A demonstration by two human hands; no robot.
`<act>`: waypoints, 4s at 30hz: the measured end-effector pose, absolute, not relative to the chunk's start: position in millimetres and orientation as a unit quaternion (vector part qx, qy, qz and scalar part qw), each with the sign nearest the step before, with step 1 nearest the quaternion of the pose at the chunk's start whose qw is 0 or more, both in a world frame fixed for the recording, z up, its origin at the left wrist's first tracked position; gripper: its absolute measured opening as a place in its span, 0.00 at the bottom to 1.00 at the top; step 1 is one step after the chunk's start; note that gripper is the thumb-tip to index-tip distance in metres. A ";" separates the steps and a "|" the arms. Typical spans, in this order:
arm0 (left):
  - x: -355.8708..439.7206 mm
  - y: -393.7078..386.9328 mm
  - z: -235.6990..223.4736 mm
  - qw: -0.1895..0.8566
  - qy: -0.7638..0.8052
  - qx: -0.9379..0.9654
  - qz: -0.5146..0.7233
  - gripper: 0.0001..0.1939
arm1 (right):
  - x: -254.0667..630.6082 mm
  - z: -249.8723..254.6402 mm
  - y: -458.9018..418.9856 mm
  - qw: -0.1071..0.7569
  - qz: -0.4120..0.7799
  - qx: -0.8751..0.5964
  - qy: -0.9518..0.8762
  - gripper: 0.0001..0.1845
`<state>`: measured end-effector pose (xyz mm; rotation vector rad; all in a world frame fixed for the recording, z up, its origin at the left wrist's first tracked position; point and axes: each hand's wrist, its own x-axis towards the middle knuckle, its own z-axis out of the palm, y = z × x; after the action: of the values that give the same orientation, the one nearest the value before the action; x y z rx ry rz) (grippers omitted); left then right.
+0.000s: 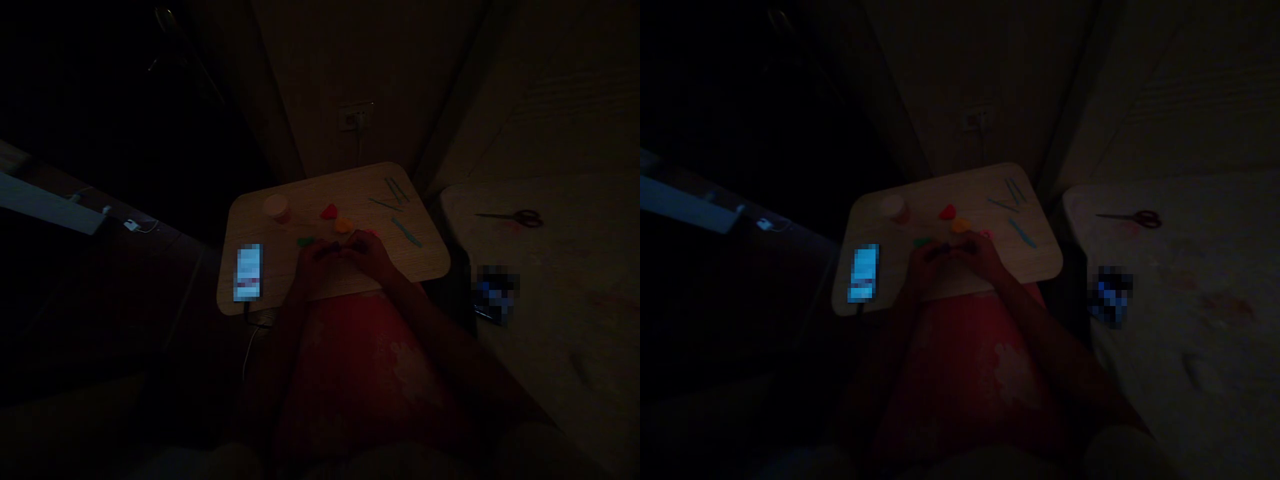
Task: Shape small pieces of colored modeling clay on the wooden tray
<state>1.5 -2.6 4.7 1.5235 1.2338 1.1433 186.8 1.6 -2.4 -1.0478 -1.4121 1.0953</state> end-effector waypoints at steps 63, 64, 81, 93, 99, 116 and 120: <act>3.2 -5.9 2.1 0.404 0.448 0.702 0.379 0.16 | 186.4 1.2 -2.3 0.415 0.377 -0.429 -0.708 0.22; 2.8 -6.3 2.3 0.399 0.440 0.714 0.371 0.16 | 186.8 1.5 -2.4 0.414 0.381 -0.426 -0.708 0.23; 4.9 -8.4 6.8 0.393 0.449 0.707 0.378 0.14 | 185.2 0.5 1.9 0.383 0.357 -0.441 -0.729 0.21; 5.2 -8.2 3.4 0.364 0.471 0.689 0.412 0.24 | 185.1 1.6 -6.0 0.393 0.286 -0.447 -0.751 0.22; 6.1 -9.6 7.0 0.366 0.465 0.698 0.404 0.24 | 186.4 4.3 -7.5 0.346 0.298 -0.461 -0.761 0.21; 4.4 -10.1 8.2 0.357 0.474 0.688 0.417 0.22 | 187.7 5.2 -2.8 0.415 0.382 -0.417 -0.712 0.18; 2.3 -5.9 -1.1 0.389 0.483 0.629 0.469 0.27 | 185.5 0.3 1.1 0.427 0.329 -0.464 -0.702 0.16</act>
<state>2.3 -5.9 -1.1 1.5986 1.2288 1.1933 185.5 1.1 0.3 -1.1595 -1.7548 0.8221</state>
